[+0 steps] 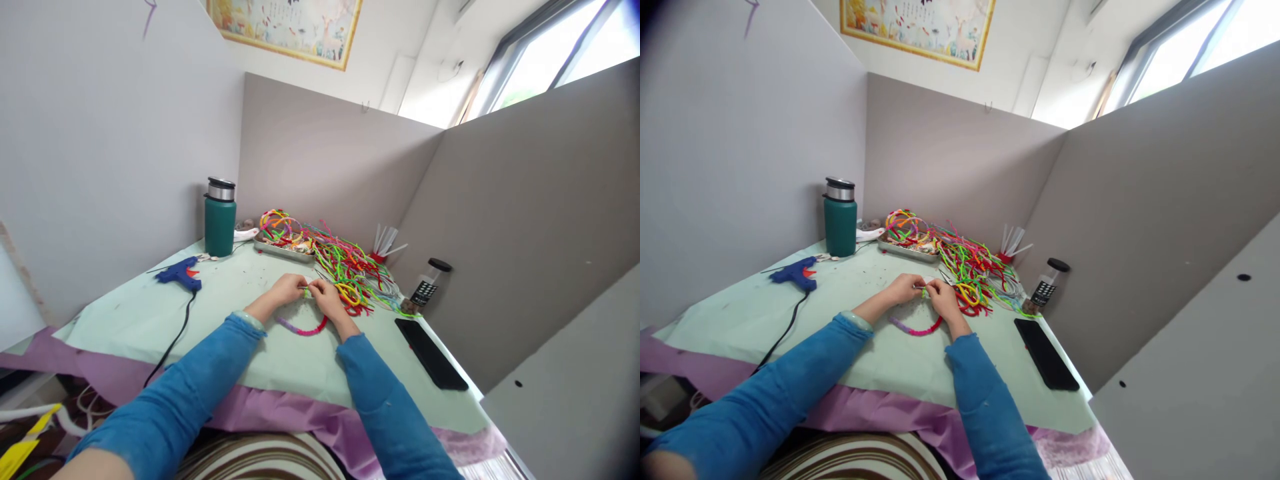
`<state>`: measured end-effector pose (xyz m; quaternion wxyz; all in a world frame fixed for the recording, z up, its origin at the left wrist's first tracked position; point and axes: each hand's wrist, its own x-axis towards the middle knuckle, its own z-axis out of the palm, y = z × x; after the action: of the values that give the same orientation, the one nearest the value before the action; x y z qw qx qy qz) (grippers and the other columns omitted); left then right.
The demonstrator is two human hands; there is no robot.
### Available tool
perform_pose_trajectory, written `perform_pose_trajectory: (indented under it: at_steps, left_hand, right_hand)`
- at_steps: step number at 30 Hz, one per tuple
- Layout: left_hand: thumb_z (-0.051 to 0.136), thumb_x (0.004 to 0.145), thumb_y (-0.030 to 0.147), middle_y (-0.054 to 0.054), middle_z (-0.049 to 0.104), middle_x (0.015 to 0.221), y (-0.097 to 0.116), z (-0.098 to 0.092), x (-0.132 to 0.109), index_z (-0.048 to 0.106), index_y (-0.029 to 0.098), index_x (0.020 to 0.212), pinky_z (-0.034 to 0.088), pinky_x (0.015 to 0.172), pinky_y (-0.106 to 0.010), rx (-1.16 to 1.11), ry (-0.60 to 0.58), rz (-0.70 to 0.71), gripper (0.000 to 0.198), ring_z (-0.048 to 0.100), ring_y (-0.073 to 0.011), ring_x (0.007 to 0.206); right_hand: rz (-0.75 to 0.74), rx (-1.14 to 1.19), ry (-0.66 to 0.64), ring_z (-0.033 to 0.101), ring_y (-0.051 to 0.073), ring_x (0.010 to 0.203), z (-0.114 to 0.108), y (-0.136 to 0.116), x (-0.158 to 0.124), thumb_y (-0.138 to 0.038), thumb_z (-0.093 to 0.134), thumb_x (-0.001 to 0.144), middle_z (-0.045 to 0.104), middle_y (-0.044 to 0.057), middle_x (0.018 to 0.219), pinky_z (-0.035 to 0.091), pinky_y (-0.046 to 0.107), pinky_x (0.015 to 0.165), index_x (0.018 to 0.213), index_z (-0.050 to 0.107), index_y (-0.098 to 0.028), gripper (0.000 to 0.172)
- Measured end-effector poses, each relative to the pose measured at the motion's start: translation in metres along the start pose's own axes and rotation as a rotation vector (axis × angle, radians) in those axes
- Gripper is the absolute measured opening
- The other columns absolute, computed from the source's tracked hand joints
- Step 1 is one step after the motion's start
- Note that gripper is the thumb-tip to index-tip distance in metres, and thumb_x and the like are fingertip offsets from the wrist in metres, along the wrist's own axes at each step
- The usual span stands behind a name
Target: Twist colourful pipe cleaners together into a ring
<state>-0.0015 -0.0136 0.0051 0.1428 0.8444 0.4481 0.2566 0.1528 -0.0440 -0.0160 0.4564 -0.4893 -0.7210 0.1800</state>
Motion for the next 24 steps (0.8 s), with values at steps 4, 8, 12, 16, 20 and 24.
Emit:
perform_pose_trajectory:
  at_steps: [4, 8, 12, 16, 20, 24]
  left_hand:
    - [0.054, 0.072, 0.026, -0.005, 0.068, 0.083, 0.0022, -0.0019, -0.0027, 0.069, 0.017, 0.083, 0.039, 0.068, -0.021, 0.039, 0.027, 0.014, 0.021, 0.058, -0.0164, 0.077]
    - [0.054, 0.073, 0.032, -0.005, 0.068, 0.079, 0.0049, -0.0036, -0.0039, 0.069, 0.018, 0.081, 0.037, 0.064, -0.02, 0.031, 0.029, -0.013, 0.022, 0.057, -0.0148, 0.072]
    - [0.053, 0.074, 0.034, -0.004, 0.067, 0.071, 0.005, -0.0049, -0.004, 0.069, 0.017, 0.077, 0.033, 0.058, -0.02, 0.013, 0.007, -0.021, 0.023, 0.054, -0.0133, 0.065]
    - [0.051, 0.076, 0.039, -0.003, 0.064, 0.06, 0.0047, -0.0065, -0.0045, 0.068, 0.015, 0.068, 0.03, 0.054, -0.02, -0.02, -0.002, 0.003, 0.03, 0.05, -0.0117, 0.057]
    - [0.05, 0.077, 0.043, -0.002, 0.059, 0.052, 0.0065, -0.0085, -0.0053, 0.067, 0.014, 0.062, 0.029, 0.052, -0.021, -0.05, -0.015, -0.005, 0.037, 0.046, -0.0108, 0.052]
    - [0.048, 0.077, 0.049, -0.001, 0.055, 0.047, 0.0073, -0.0086, -0.0051, 0.066, 0.013, 0.058, 0.028, 0.051, -0.021, -0.075, -0.017, -0.021, 0.045, 0.043, -0.0097, 0.048]
  right_hand:
    - [0.003, 0.012, 0.011, 0.049, 0.013, 0.063, 0.0004, 0.0029, 0.001, -0.032, 0.045, 0.076, 0.056, -0.001, 0.068, 0.037, 0.024, 0.059, 0.073, 0.056, -0.018, 0.018]
    - [0.007, 0.02, 0.019, 0.05, 0.014, 0.064, 0.0011, 0.0061, 0.0018, -0.032, 0.046, 0.076, 0.057, -0.001, 0.068, 0.037, 0.024, 0.059, 0.073, 0.056, -0.018, 0.018]
    - [0.013, 0.027, 0.026, 0.05, 0.014, 0.063, 0.001, 0.0073, 0.0018, -0.033, 0.046, 0.077, 0.056, -0.001, 0.067, 0.037, 0.023, 0.059, 0.074, 0.056, -0.018, 0.018]
    - [0.021, 0.015, 0.027, 0.049, 0.013, 0.062, -0.0008, 0.0053, 0.001, -0.034, 0.044, 0.078, 0.055, -0.002, 0.065, 0.036, 0.023, 0.057, 0.072, 0.055, -0.018, 0.02]
    - [0.017, 0.021, 0.037, 0.048, 0.013, 0.061, -0.0016, 0.0036, 0.0001, -0.035, 0.043, 0.079, 0.052, -0.002, 0.062, 0.036, 0.023, 0.056, 0.071, 0.054, -0.018, 0.021]
    - [0.013, 0.015, 0.041, 0.047, 0.013, 0.06, -0.0017, 0.0023, -0.0005, -0.036, 0.041, 0.08, 0.052, -0.002, 0.062, 0.035, 0.023, 0.055, 0.069, 0.053, -0.019, 0.024]
